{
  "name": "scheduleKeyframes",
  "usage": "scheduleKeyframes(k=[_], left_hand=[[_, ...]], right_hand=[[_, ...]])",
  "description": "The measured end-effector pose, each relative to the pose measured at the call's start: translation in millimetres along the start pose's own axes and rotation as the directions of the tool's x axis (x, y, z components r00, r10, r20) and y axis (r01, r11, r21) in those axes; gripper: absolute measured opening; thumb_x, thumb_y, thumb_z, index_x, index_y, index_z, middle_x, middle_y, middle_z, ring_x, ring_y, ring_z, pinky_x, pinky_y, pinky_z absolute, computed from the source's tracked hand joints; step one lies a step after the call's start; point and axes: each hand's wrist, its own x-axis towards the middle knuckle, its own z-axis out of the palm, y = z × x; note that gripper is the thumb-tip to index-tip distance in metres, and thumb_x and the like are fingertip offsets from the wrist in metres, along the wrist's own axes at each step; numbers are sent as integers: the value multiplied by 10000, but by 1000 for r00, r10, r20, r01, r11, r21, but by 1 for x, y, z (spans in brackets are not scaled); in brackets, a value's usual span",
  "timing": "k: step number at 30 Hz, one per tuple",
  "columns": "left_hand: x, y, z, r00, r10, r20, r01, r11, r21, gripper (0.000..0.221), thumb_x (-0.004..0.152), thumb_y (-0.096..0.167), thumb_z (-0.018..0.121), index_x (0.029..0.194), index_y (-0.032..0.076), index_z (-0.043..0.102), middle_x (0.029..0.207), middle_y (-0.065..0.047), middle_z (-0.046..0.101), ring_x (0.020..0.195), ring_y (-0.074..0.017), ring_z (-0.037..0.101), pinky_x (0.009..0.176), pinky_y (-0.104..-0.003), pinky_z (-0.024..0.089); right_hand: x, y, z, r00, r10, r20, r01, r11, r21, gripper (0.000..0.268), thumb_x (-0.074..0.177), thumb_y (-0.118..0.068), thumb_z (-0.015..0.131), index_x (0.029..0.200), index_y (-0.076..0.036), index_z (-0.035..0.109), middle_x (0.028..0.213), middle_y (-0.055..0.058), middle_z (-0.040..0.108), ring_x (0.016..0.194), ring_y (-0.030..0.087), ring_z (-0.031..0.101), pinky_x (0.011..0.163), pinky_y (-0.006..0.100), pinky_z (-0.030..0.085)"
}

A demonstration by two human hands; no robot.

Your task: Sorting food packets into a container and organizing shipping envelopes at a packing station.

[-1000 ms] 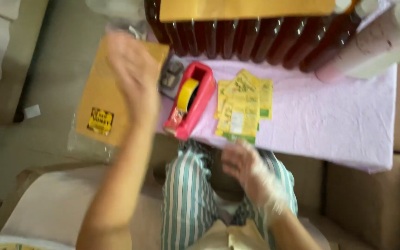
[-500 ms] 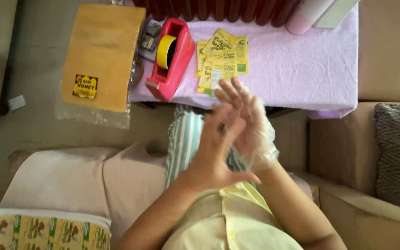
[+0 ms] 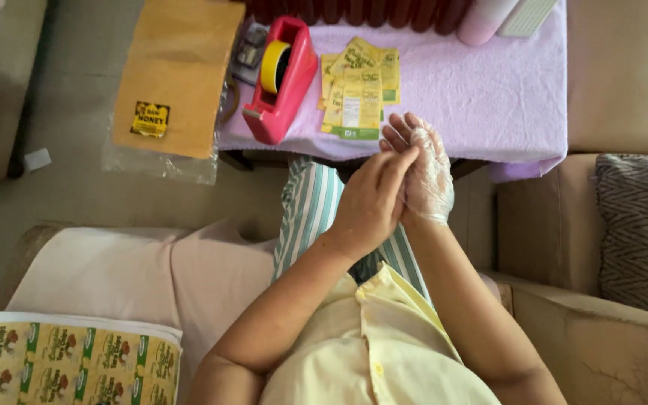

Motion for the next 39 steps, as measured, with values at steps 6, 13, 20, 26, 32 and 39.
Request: scheduleKeyframes(k=[6, 13, 20, 26, 32, 39], left_hand=[[18, -12, 17, 983, 115, -140, -114, 993, 11, 360, 1071, 91, 448, 1407, 94, 576, 1066, -107, 594, 900, -318, 649, 795, -414, 569], [36, 4, -19, 996, -67, -55, 45, 942, -333, 316, 997, 88, 609, 1299, 175, 642, 1023, -9, 645, 976, -213, 702, 888, -324, 597], [40, -7, -58, 964, -216, 158, 267, 788, -555, 408, 916, 237, 814, 1255, 69, 663, 1034, -74, 668, 968, -208, 723, 779, -293, 644], [22, -14, -46, 886, -366, 284, 449, 532, -718, 113, 956, 101, 738, 1038, 24, 745, 815, -42, 657, 729, -76, 701, 657, -227, 632], [7, -14, -51, 841, -446, 307, 505, 442, -741, 113, 973, 118, 722, 987, 6, 722, 715, -100, 708, 635, -133, 738, 588, -262, 637], [17, -6, -57, 886, -443, 140, 421, 640, -643, 59, 986, 103, 678, 955, 55, 696, 667, -88, 698, 535, -120, 687, 517, -236, 584]], right_hand=[[20, 10, -37, 962, 50, 269, -41, 998, -40, 394, 1111, -105, 330, 1447, 61, 451, 1460, 287, 532, 1345, 424, 566, 1147, 537, 493], [8, 14, -26, 873, 1, 488, 57, 993, -103, 479, 1123, -144, 400, 1572, -6, 303, 1535, 265, 448, 1429, 424, 464, 1186, 546, 412], [7, 26, -44, 870, -196, 452, 299, 940, -167, 531, 1013, 48, 560, 1513, 27, 381, 1473, 260, 512, 1385, 364, 512, 1198, 467, 454], [-38, -15, 4, 897, -169, 409, 322, 883, -342, 441, 1000, -66, 681, 1415, 5, 551, 1336, 224, 654, 1040, 224, 708, 829, 322, 617], [-45, -13, -2, 921, -160, 355, 310, 853, -420, 372, 981, -26, 702, 1343, -19, 615, 1240, 197, 694, 932, 217, 712, 827, 354, 616], [-45, -14, 1, 929, -120, 351, 281, 845, -455, 333, 1018, -73, 674, 1342, -18, 615, 1267, 179, 685, 1042, 207, 689, 952, 396, 580]])
